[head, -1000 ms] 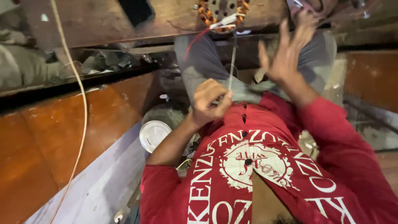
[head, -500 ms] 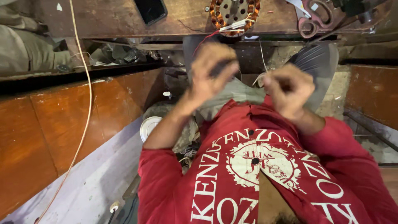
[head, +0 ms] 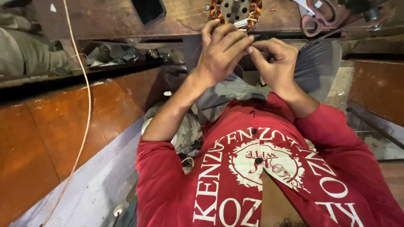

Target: The person sits on the floor and works on a motor stator, stripping wire ends with pliers, twisting connections, and wrapping them with white tape. The person uses a screwdriver to adjust components and secures the wiring with tape.

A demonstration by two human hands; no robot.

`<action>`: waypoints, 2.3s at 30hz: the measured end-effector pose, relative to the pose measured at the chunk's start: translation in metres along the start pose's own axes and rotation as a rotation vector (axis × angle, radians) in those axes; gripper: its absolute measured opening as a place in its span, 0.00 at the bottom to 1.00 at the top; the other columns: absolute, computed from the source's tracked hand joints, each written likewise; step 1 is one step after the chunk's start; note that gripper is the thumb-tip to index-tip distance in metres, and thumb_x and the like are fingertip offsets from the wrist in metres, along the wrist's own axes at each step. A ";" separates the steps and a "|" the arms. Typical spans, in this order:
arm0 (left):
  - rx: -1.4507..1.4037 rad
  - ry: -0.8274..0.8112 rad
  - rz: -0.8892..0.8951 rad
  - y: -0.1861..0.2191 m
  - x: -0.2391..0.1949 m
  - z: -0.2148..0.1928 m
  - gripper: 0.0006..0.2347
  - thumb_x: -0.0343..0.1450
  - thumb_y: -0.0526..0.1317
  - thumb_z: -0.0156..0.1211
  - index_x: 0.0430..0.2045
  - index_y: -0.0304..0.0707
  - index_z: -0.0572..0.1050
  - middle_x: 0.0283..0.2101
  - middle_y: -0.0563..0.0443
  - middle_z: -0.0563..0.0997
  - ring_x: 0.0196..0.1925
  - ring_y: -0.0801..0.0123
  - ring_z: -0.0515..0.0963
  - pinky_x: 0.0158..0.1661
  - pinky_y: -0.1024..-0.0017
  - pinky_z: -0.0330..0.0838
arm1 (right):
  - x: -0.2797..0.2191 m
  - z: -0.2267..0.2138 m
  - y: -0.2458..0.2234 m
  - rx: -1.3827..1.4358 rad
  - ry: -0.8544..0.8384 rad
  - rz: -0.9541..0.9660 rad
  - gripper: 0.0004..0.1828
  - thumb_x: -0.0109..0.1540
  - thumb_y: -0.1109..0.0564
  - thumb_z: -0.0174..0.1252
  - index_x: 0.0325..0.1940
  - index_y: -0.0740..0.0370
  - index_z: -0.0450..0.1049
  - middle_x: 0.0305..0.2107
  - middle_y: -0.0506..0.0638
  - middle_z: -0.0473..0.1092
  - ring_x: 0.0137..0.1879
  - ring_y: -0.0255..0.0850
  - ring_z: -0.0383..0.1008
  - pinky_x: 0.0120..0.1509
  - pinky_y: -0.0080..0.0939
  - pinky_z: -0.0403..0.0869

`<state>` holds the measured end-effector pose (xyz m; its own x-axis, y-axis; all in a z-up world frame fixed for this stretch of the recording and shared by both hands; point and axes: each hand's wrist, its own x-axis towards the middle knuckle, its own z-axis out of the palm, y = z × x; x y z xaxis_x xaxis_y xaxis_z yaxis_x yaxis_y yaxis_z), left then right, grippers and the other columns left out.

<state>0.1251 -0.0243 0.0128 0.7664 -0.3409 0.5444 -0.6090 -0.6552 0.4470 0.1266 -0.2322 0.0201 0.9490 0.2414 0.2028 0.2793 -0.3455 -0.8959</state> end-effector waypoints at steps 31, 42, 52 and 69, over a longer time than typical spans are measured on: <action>-0.148 0.168 -0.255 -0.048 -0.008 0.044 0.07 0.69 0.37 0.73 0.38 0.42 0.84 0.44 0.53 0.86 0.60 0.59 0.77 0.69 0.51 0.53 | 0.007 0.027 0.028 -0.020 0.131 -0.023 0.06 0.68 0.66 0.70 0.43 0.68 0.78 0.25 0.47 0.71 0.28 0.28 0.64 0.32 0.32 0.64; -0.168 0.173 -0.290 -0.041 -0.003 0.038 0.07 0.68 0.37 0.73 0.38 0.42 0.84 0.43 0.53 0.85 0.58 0.59 0.77 0.64 0.54 0.58 | 0.011 0.033 0.035 0.001 0.124 0.008 0.04 0.68 0.66 0.69 0.43 0.68 0.78 0.28 0.47 0.74 0.31 0.27 0.67 0.34 0.31 0.66; -0.160 0.163 -0.300 -0.043 -0.005 0.041 0.06 0.69 0.38 0.72 0.38 0.43 0.85 0.43 0.55 0.86 0.57 0.62 0.78 0.64 0.53 0.59 | 0.019 0.041 0.043 -0.023 0.167 -0.022 0.06 0.68 0.65 0.70 0.43 0.67 0.78 0.27 0.47 0.74 0.29 0.28 0.65 0.33 0.31 0.64; -0.089 0.105 -0.232 -0.035 -0.001 0.028 0.09 0.69 0.37 0.71 0.42 0.43 0.83 0.43 0.53 0.84 0.55 0.57 0.78 0.63 0.50 0.60 | 0.017 0.037 0.038 -0.032 0.128 -0.091 0.06 0.68 0.67 0.71 0.44 0.69 0.78 0.30 0.50 0.73 0.31 0.31 0.66 0.35 0.33 0.65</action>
<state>0.1513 -0.0203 -0.0230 0.8650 -0.1133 0.4888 -0.4384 -0.6445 0.6265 0.1481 -0.2071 -0.0247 0.9300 0.1565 0.3327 0.3673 -0.3564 -0.8591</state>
